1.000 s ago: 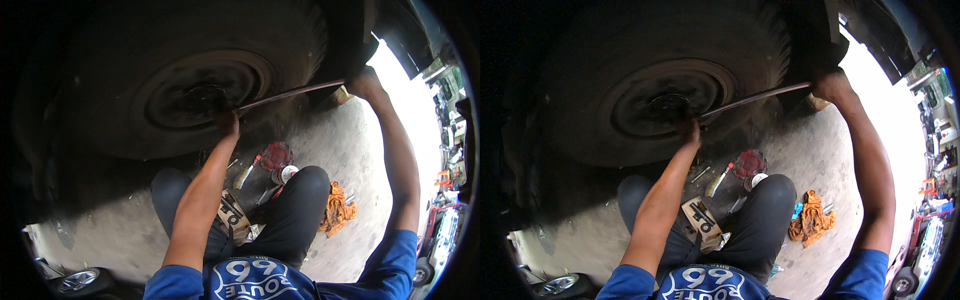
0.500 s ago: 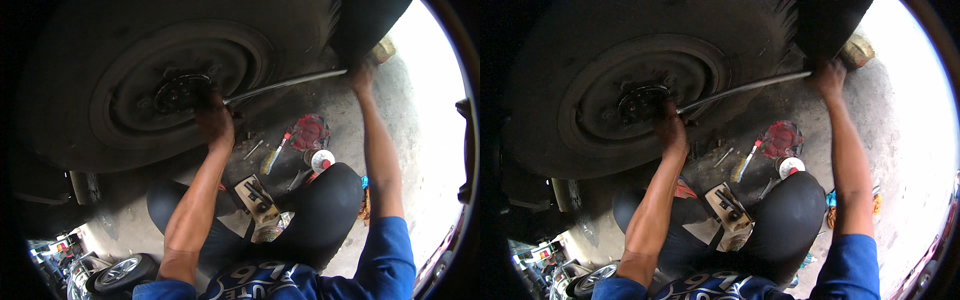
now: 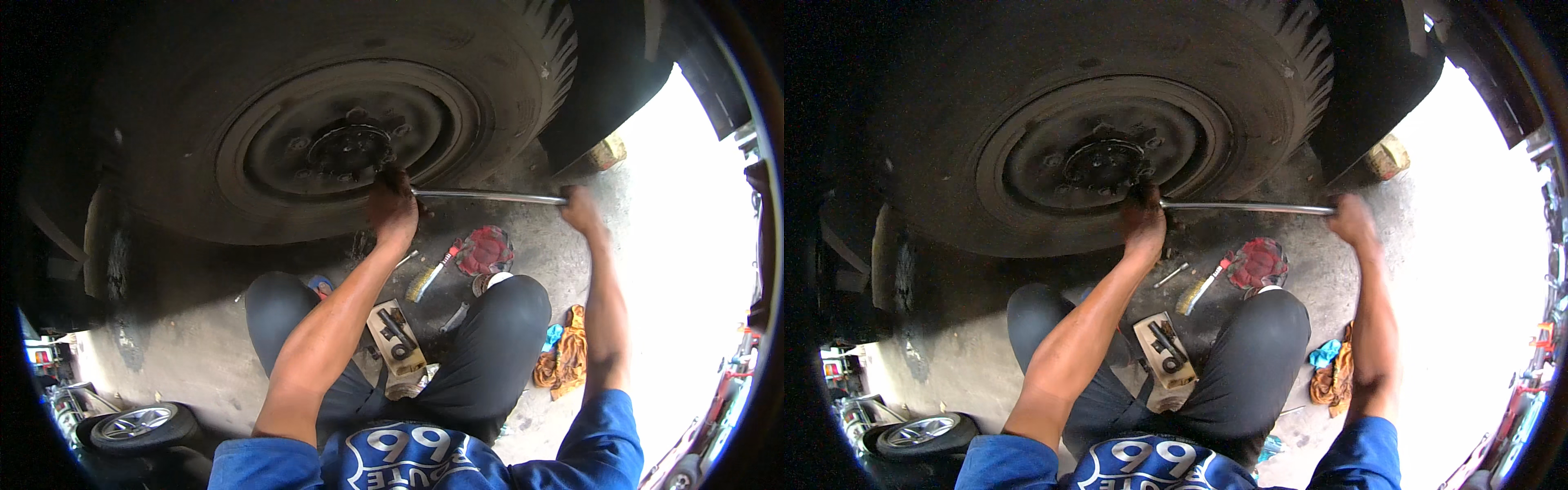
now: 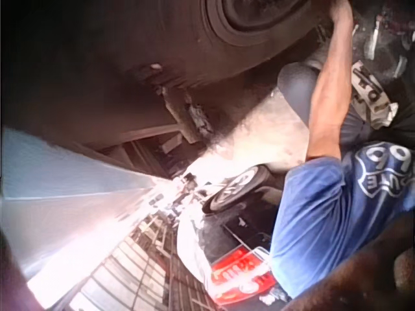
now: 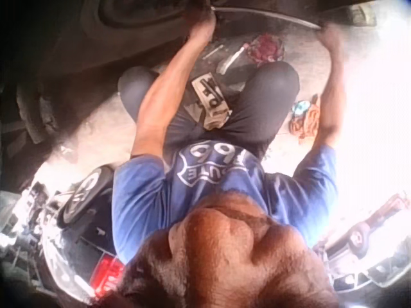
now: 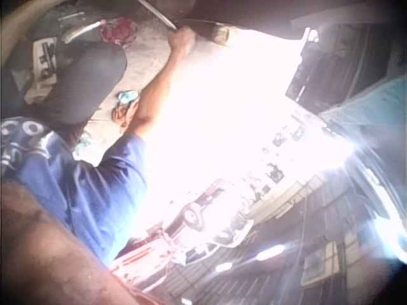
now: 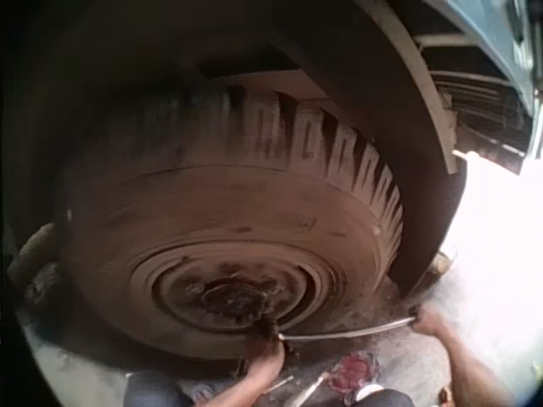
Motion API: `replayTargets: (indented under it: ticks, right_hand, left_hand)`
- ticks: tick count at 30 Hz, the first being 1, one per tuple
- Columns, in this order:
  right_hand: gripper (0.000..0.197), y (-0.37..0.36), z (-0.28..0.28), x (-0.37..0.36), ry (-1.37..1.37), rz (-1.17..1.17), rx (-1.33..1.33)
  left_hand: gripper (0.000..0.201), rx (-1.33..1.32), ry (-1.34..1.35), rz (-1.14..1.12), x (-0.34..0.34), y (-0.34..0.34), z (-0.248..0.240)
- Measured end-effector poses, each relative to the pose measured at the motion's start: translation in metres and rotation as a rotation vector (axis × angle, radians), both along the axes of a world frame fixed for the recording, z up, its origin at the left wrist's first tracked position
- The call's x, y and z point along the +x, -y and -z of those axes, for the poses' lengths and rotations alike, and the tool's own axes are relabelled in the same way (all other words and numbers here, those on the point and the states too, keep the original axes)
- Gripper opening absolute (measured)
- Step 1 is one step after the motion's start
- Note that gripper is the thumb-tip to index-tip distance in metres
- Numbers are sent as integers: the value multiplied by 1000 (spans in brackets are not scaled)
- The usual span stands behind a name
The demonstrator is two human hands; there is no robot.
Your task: The person sits on the floor and uses a lug wrench to tighten the lug nuts on a vehicle wheel hub. The person repeatedly rotates the wrench to secure the nuts in place.
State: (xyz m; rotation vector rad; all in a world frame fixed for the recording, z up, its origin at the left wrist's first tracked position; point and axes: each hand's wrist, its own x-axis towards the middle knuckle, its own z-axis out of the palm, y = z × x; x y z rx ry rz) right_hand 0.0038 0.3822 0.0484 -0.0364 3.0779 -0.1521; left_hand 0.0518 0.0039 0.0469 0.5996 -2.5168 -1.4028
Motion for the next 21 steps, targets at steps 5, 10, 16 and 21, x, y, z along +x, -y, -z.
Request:
replayTargets:
  ticks: [5,10,16,21]
  right_hand:
    - [13,20,-178,31,-349,-175,244]
    - [11,110,-288,50,-569,-299,570]
    - [4,186,-343,61,-490,-352,815]
    - [6,253,-368,82,-572,-532,899]
  left_hand:
    - [22,-321,-345,101,-11,-2,13]
    - [33,1050,-181,-82,-19,4,7]
    - [24,1289,-111,-59,-20,12,0]
    - [13,1562,-139,-93,-27,1,22]
